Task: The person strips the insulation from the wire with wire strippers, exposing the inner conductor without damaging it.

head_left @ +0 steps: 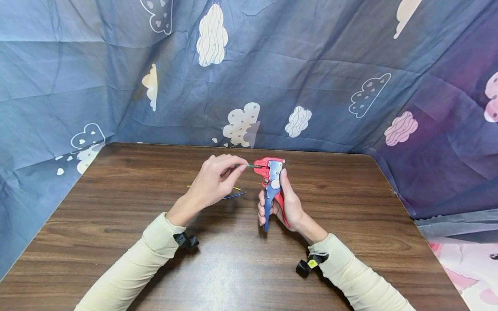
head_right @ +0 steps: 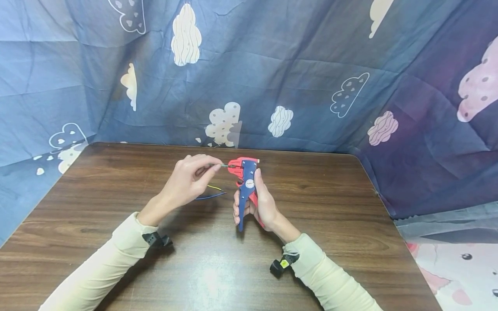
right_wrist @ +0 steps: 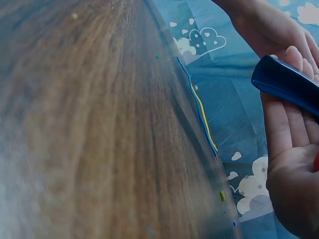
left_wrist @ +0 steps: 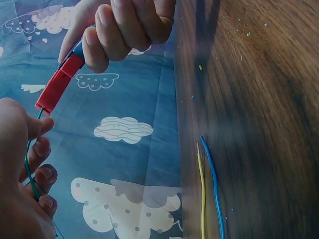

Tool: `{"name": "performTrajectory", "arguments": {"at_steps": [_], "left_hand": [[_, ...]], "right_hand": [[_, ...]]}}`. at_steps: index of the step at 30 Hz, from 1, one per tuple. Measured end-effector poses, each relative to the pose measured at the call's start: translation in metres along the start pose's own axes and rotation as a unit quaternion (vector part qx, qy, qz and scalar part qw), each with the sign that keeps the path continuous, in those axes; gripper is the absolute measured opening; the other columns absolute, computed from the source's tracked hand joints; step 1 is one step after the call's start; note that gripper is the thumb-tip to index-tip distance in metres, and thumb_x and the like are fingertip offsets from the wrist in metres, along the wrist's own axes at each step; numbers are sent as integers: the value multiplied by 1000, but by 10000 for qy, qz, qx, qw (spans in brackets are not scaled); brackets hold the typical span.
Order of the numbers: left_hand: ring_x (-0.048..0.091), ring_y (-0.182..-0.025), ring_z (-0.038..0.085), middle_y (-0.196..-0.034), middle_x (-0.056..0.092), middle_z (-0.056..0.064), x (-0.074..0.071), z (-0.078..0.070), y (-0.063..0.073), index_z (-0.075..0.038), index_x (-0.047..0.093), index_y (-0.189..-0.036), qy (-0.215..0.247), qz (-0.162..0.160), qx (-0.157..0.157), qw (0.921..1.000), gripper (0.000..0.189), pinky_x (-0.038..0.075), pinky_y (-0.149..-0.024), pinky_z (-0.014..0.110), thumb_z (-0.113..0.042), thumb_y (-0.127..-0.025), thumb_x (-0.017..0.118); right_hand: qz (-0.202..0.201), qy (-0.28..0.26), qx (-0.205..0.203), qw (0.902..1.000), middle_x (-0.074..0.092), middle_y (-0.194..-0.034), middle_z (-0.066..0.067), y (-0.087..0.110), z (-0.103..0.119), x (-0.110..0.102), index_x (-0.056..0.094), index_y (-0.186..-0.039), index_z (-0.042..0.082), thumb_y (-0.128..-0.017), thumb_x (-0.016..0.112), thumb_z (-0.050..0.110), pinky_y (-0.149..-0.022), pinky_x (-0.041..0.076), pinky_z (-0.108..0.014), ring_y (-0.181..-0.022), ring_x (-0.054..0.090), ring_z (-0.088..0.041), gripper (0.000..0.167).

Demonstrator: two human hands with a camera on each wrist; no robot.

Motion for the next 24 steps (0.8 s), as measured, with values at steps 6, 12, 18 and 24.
{"name": "performTrajectory", "arguments": {"at_steps": [6, 12, 18, 24], "left_hand": [[52, -69, 8, -80, 63, -12, 0, 2, 0, -21, 80, -110, -39, 26, -23, 10000, 13, 33, -71, 32, -23, -107, 68], [48, -67, 5, -73, 57, -11, -1, 4, 0, -21, 80, -110, -101, -13, -56, 9999, 14, 33, -69, 32, -24, -108, 67], [49, -67, 5, -74, 57, -11, -2, 6, 0, -22, 80, -110, -80, -33, -113, 9999, 14, 33, -70, 31, -24, -108, 66], [48, -67, 5, -74, 56, -11, -1, 6, 0, -22, 80, -110, -63, -9, -120, 9999, 14, 33, -70, 32, -25, -108, 66]], "right_hand": [[8, -105, -7, 9999, 67, -72, -4, -1, 0, 1, 60, -89, 6, -106, 3, 77, -61, 63, -41, -60, 69, -20, 93], [-52, -220, -62, 9997, 68, -74, -4, 0, 3, -1, 61, -90, 7, -106, 5, 77, -62, 63, -40, -61, 71, -21, 92], [13, -105, -19, 9999, 67, -71, -5, 0, 3, -1, 60, -86, 7, -105, 4, 78, -60, 62, -40, -57, 67, -20, 93], [-43, -38, 55, 10000, 67, -70, -5, 1, 2, -2, 60, -86, 7, -104, 3, 79, -60, 62, -41, -56, 66, -20, 94]]}}
Point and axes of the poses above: each hand's wrist, its own y-axis away from the middle knuckle, its own x-axis out of the palm, z = x × y, the point moved 10 cm from there along -y, towards the middle knuckle
